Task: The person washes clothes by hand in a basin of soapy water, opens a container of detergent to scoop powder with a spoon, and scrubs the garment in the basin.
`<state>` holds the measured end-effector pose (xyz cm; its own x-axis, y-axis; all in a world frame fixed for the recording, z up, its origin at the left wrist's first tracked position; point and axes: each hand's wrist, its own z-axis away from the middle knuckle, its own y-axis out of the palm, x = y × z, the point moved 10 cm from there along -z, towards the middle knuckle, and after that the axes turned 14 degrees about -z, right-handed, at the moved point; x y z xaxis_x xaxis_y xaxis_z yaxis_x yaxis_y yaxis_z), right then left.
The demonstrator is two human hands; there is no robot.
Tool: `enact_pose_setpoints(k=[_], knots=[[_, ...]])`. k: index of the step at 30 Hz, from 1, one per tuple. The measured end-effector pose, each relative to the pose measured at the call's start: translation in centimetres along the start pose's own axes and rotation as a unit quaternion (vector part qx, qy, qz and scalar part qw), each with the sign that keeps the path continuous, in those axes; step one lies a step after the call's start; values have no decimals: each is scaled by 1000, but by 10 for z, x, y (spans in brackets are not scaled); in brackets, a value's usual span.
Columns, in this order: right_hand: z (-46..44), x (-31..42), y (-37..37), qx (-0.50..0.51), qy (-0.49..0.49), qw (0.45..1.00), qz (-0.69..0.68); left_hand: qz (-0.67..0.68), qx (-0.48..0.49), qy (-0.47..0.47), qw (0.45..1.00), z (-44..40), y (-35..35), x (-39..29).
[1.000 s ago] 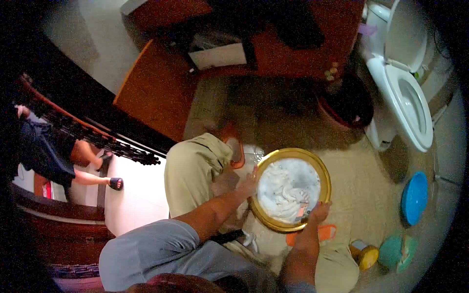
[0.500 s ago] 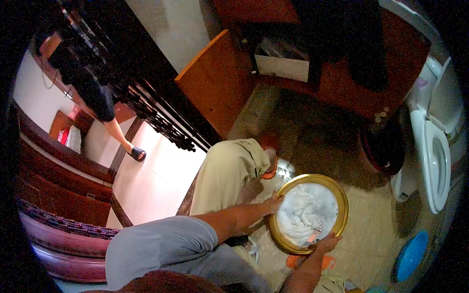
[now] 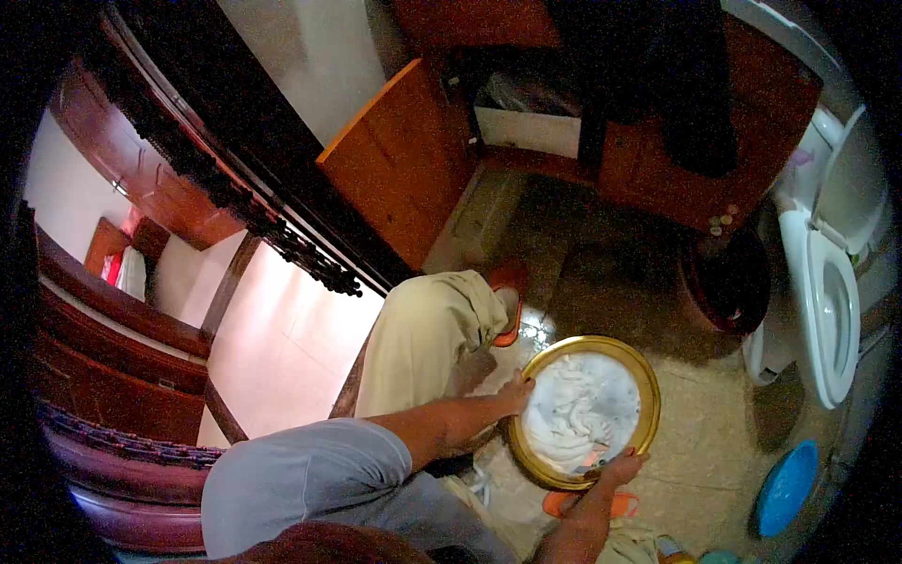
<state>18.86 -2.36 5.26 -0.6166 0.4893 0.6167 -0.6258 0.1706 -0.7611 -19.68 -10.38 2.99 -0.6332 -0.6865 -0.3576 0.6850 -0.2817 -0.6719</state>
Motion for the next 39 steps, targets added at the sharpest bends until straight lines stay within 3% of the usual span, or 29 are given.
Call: enact_pose_setpoints(k=[5,8,11,17,20,26,39], knots=[[-10,-12,7,-44,-79,996,22,-69,-25,31,997,-7,5,-2],[-4,-2,3,-15,-49,999,15,-196,-60,95,974,-17,16,-7],[7,14,-7,-1,-11,1000,9,-185,-57,103,976,-20,18,-6],[5,12,-4,-15,-72,997,2,-189,-66,88,976,-23,20,-5],[-7,-9,5,-23,-30,999,1,-121,-77,49,988,-19,11,-2],[6,7,-1,9,-43,999,-14,-193,-75,99,973,-22,16,-9],[4,10,-1,-5,-16,1000,2,-159,-71,38,984,-55,39,14]])
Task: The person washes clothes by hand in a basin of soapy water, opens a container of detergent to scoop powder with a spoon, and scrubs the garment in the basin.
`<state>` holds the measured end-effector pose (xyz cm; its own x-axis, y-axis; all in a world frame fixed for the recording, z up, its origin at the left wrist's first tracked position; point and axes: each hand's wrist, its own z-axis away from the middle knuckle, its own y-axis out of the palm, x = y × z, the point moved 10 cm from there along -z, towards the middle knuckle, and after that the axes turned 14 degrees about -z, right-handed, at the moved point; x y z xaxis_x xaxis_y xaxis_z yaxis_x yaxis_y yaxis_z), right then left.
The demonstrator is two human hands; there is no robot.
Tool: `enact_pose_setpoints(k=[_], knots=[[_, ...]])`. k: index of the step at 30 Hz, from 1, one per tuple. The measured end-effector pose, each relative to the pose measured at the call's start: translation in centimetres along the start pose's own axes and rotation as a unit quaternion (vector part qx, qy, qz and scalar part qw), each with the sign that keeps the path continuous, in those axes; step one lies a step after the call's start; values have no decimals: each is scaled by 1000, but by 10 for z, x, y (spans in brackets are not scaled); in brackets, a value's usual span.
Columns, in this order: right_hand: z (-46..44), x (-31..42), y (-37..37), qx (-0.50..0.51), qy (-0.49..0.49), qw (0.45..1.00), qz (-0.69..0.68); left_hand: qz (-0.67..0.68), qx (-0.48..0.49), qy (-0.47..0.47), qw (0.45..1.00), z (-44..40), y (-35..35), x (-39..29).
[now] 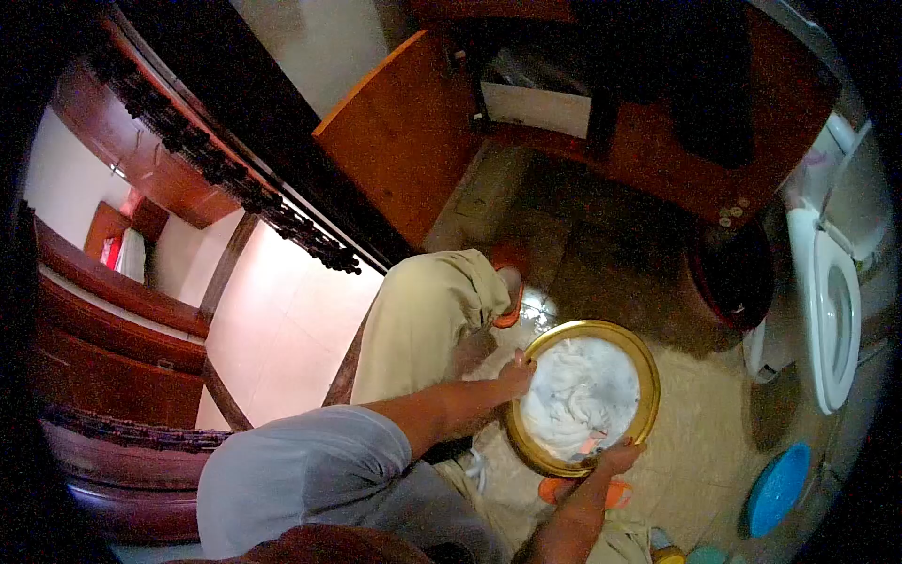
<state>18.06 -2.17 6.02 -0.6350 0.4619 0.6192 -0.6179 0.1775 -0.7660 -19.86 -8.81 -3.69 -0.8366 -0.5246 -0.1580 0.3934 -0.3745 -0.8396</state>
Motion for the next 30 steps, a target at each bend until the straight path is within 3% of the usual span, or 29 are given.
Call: enact_pose_setpoints(k=[4,8,11,14,17,26,29,30], knots=[[-10,-17,6,-15,-42,998,33,100,2,-82,992,-35,63,20],[-8,-11,5,-14,-64,998,9,246,-20,-171,954,14,1,21],[-2,-7,1,12,23,1000,12,243,13,-181,953,19,-7,19],[-15,-23,11,-29,-80,996,15,146,-36,-99,984,-24,46,19],[-22,-32,16,-34,-117,992,-13,132,-41,-81,987,-25,46,13],[-21,-35,17,8,-31,999,20,-25,-6,-5,1000,20,-32,-17],[-21,-37,16,2,-65,997,-36,-49,-40,-3,998,20,-36,-17],[-18,-40,16,-14,-48,996,-70,54,-45,-39,997,17,-32,-6]])
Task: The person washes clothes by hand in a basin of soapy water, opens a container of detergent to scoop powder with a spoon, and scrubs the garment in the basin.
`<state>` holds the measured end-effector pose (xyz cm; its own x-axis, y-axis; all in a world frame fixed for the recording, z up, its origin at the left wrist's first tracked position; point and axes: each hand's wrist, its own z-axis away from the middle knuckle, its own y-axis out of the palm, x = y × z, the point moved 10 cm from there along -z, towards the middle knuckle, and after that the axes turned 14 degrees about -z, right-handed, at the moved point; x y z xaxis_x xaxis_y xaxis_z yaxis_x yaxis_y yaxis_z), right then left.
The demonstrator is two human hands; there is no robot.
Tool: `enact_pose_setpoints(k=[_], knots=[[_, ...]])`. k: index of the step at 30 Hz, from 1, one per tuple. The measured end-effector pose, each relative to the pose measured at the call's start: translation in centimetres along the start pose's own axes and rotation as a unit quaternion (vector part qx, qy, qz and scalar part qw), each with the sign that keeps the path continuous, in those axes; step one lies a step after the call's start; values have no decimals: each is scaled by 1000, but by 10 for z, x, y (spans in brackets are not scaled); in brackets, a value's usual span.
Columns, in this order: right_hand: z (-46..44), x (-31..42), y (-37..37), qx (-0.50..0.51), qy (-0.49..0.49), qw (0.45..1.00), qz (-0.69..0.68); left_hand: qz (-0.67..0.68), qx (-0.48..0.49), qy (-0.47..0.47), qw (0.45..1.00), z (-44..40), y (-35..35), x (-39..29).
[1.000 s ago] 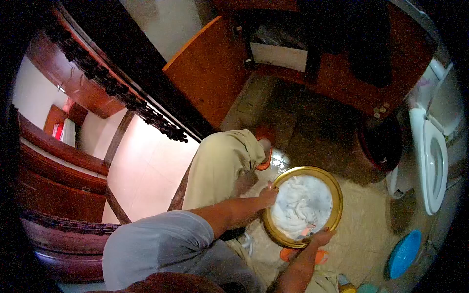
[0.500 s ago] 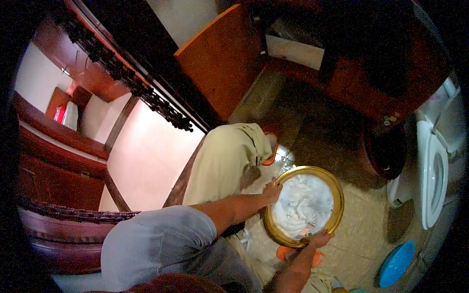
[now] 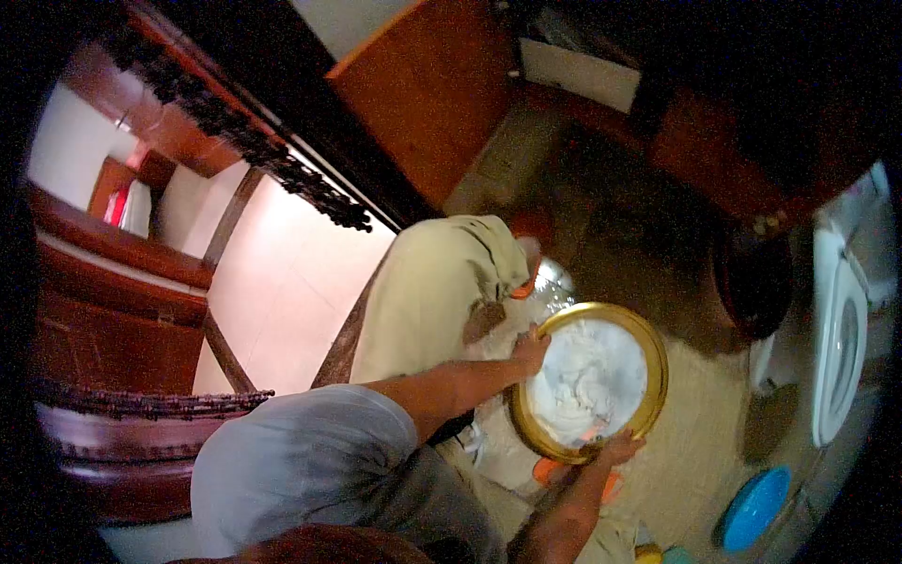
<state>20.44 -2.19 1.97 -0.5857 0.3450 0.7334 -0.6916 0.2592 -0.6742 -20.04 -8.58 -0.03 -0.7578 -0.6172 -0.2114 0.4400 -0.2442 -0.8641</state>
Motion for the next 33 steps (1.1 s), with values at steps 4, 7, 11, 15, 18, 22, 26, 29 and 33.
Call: enact_pose_setpoints(k=[4,7,11,15,18,22,26,29,33], knots=[[-21,-46,15,7,-16,999,34,35,-2,-4,999,-7,1,3],[9,-18,-2,-29,78,997,-6,-47,-4,54,997,-15,3,-7],[17,-4,-12,-21,58,998,-13,-94,17,29,995,-11,-7,-14],[27,19,-22,-18,97,995,35,-235,-24,73,969,11,-53,-43],[28,20,-24,-19,129,991,43,-239,-148,317,906,18,-49,-108],[23,20,-22,-11,117,993,23,-239,-52,433,868,11,-15,-172],[19,43,-27,-40,34,988,142,-346,143,362,854,-6,33,-170],[15,121,1,60,-195,977,62,-86,268,329,902,-9,42,-164],[47,124,91,424,-114,898,-25,245,345,258,869,20,-21,-171]])
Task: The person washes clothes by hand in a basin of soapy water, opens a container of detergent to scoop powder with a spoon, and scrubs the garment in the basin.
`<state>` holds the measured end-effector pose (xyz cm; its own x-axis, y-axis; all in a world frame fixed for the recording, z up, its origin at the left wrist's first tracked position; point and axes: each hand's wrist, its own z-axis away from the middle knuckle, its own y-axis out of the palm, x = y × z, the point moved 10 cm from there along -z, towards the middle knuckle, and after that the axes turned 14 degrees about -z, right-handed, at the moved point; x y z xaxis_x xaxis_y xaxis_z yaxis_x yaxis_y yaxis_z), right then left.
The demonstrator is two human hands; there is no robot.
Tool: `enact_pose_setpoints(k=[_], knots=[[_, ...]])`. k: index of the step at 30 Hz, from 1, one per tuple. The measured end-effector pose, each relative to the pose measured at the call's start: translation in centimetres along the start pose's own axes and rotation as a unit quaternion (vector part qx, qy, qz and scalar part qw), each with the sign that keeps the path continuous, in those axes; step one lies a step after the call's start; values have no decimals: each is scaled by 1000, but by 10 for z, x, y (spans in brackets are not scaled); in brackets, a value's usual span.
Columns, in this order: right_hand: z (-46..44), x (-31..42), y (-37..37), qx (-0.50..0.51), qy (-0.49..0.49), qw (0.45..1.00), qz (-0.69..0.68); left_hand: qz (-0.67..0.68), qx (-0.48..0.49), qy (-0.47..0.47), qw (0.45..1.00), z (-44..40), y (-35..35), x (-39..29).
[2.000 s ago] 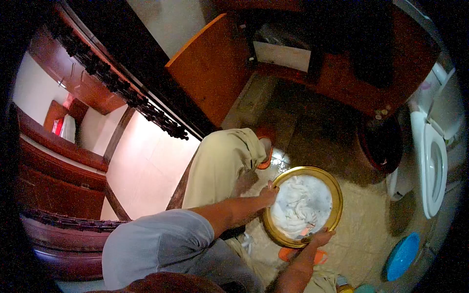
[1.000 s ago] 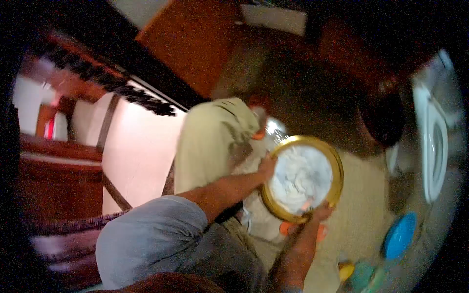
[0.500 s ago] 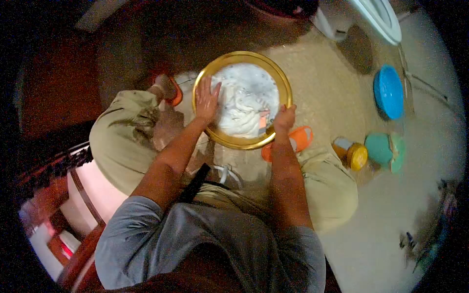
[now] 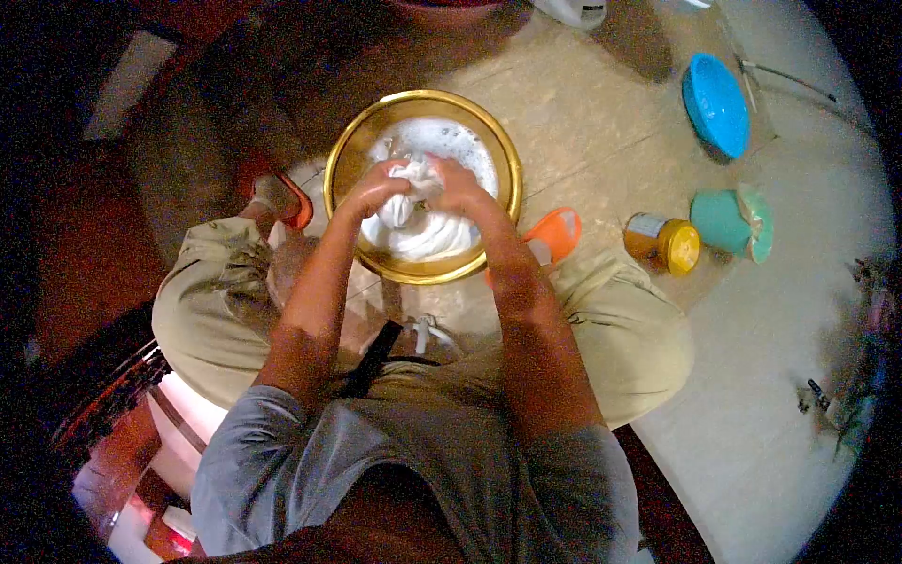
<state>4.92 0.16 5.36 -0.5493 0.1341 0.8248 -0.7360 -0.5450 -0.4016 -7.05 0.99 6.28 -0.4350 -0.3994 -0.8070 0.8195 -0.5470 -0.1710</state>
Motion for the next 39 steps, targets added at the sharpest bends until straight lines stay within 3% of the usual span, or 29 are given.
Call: enact_pose_setpoints(k=[3,5,6,9,10,12,14,15,16,17,18,19,20,21,23,24,25,28,32,34,35,37,38,39], knots=[[26,17,-17,-95,49,991,75,128,29,34,991,22,-8,-45],[16,-29,1,-18,56,991,-117,189,95,39,977,28,-5,-59],[8,-48,10,23,58,976,-210,194,80,40,977,29,-11,-62],[11,-76,12,-83,109,828,-543,193,24,43,980,27,-30,-63],[12,-77,12,-90,118,807,-572,72,-24,27,997,14,-43,-39],[22,-71,11,-101,143,760,-626,-95,-36,1,995,32,-54,-54],[15,-121,28,-109,195,721,-656,-195,-158,59,966,10,-65,-11],[29,-95,13,-145,195,752,-613,-127,-135,13,983,11,-60,3],[38,-79,5,-170,231,768,-572,-123,-171,15,978,12,-62,9],[25,-105,4,-170,169,807,-540,-119,-206,17,971,14,-64,15],[22,-119,-4,-209,177,847,-455,-184,-295,61,936,15,-68,17],[21,-118,-13,-211,176,877,-394,-165,-319,92,929,14,-67,18],[5,-157,-17,-226,112,920,-300,-148,-340,121,921,17,-64,17],[7,-122,-24,-246,71,948,-191,-185,-345,116,913,15,-60,22],[9,-46,-35,-239,11,967,83,-280,-366,89,883,18,-55,22],[2,-28,-30,-211,-6,946,246,-337,-380,68,859,20,-55,19],[-5,-26,-22,-199,-52,934,293,-343,-353,51,869,14,-52,23],[-3,28,9,-139,0,929,343,-414,-320,42,851,19,-40,13],[-14,-22,48,-80,54,929,357,-504,-275,13,818,0,-14,50],[-22,-65,58,-20,136,952,275,-513,-260,19,818,-17,0,75],[-24,-84,61,16,177,958,224,-510,-240,-5,826,-14,-1,69],[-31,-149,86,137,182,925,306,-312,-106,-98,939,-24,1,89],[-29,-172,97,196,183,900,344,-284,-58,-112,951,-31,5,98],[-34,-161,91,172,174,911,331,-256,-10,-129,958,-38,9,107]])
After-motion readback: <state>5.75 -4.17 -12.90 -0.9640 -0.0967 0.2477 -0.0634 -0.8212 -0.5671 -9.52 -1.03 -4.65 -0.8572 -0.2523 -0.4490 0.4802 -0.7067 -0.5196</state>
